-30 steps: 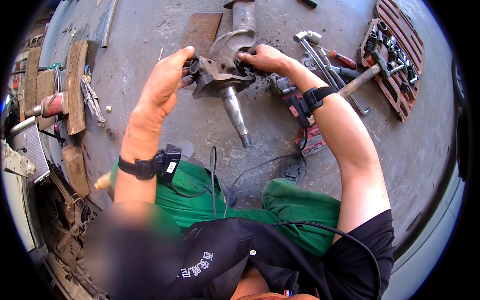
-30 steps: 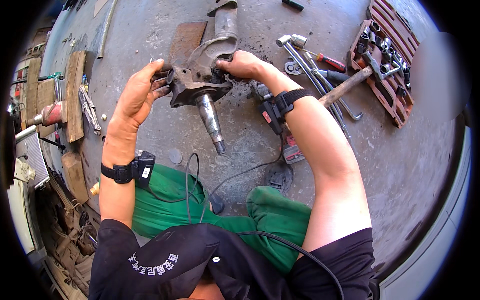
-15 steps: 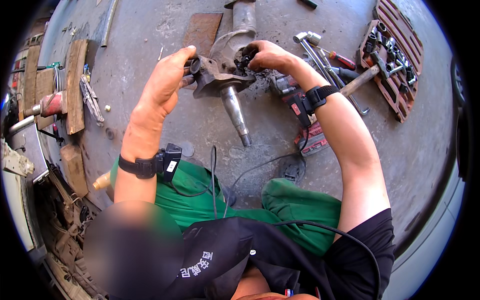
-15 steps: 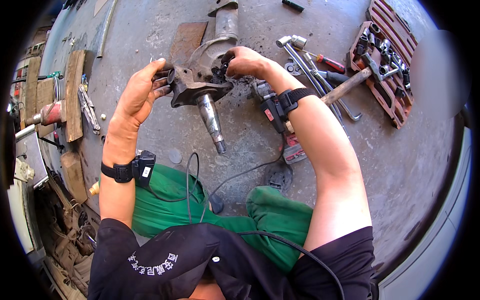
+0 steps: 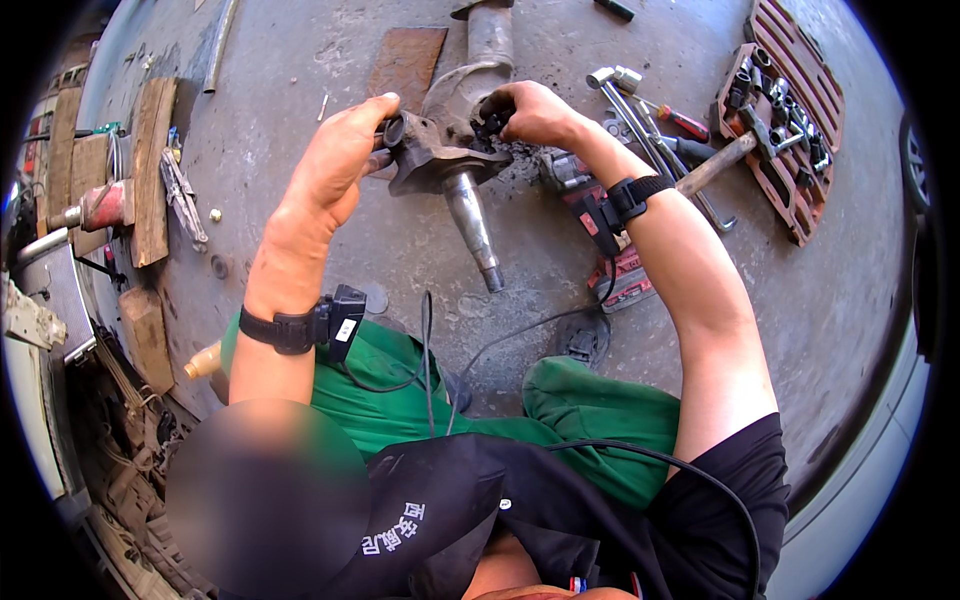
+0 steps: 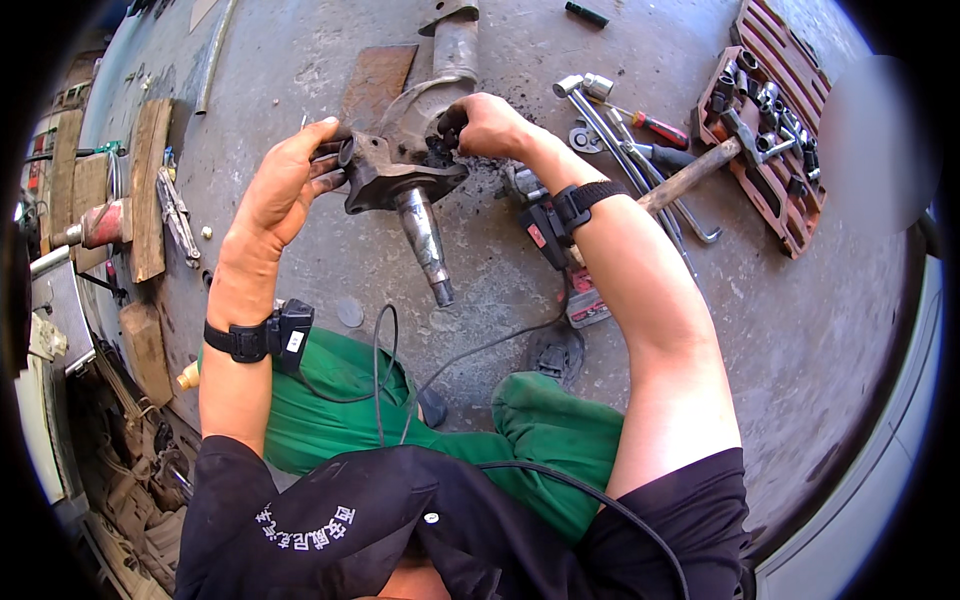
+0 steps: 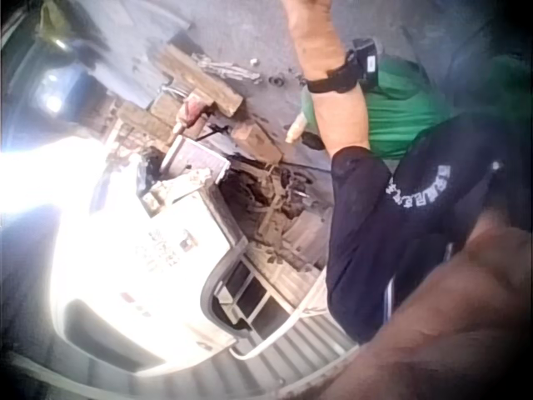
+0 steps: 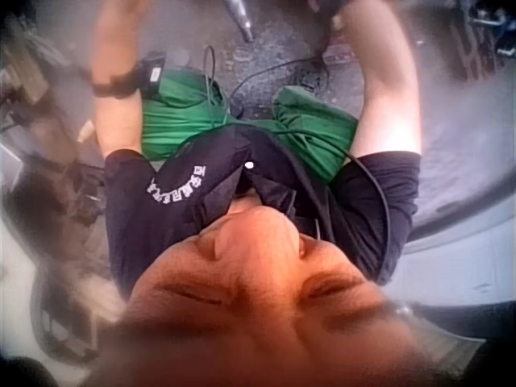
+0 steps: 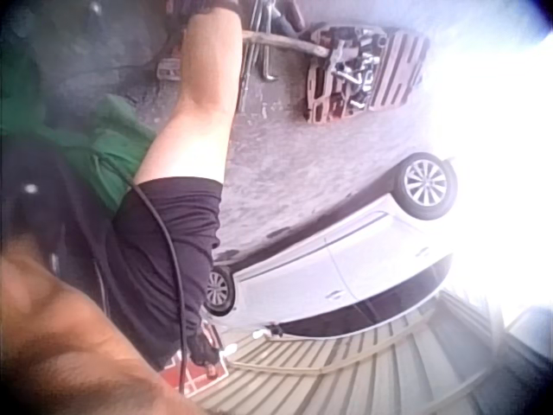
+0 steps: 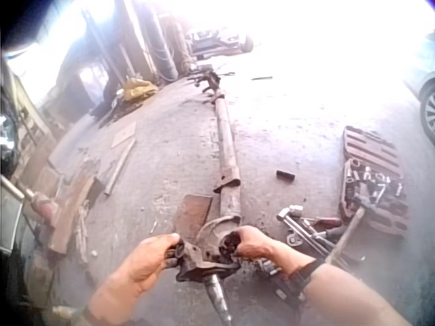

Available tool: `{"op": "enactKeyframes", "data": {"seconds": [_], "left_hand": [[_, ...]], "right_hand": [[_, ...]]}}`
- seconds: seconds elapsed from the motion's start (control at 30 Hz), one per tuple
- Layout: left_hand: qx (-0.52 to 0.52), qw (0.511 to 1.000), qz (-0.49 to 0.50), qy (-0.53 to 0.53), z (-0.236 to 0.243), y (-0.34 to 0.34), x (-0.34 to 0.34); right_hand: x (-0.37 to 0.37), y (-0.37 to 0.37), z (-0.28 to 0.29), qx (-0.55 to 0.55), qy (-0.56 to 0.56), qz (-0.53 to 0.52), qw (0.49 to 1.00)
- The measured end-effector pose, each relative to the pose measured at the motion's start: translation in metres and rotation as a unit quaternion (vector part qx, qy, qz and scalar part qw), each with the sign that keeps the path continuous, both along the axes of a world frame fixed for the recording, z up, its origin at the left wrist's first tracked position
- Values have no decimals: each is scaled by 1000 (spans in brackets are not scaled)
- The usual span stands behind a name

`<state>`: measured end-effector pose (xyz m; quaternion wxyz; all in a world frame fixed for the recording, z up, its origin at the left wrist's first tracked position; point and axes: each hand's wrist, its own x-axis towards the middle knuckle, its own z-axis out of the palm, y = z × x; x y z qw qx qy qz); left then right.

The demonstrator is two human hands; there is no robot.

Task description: The person uses a hammer and an electric drill to work on a metal automotive component on the floor of a garage, removing small parts by hand.

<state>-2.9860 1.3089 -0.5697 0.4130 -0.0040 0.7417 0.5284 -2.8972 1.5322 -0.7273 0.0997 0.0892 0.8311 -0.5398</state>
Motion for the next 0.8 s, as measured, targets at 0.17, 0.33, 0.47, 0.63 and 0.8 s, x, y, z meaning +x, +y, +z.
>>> {"op": "enactKeyframes", "data": {"seconds": [0.17, 0.33, 0.47, 0.63, 0.8], "left_hand": [[-3, 1000, 0, 6, 0, -1, 0], [-6, 1000, -16, 9, -2, 0, 1], [-12, 999, -23, 19, 1, 1, 2], [-10, 999, -34, 17, -3, -1, 0], [-14, 999, -29, 20, -3, 0, 1]], "right_hand": [[0, -1, 22, -54, -138, -27, 989], [1, -2, 9, 94, -86, -9, 992], [4, 5, 11, -41, -44, -10, 998], [1, -6, 1, 55, -101, -9, 993], [8, 1, -11, -85, -144, -116, 979]]}}
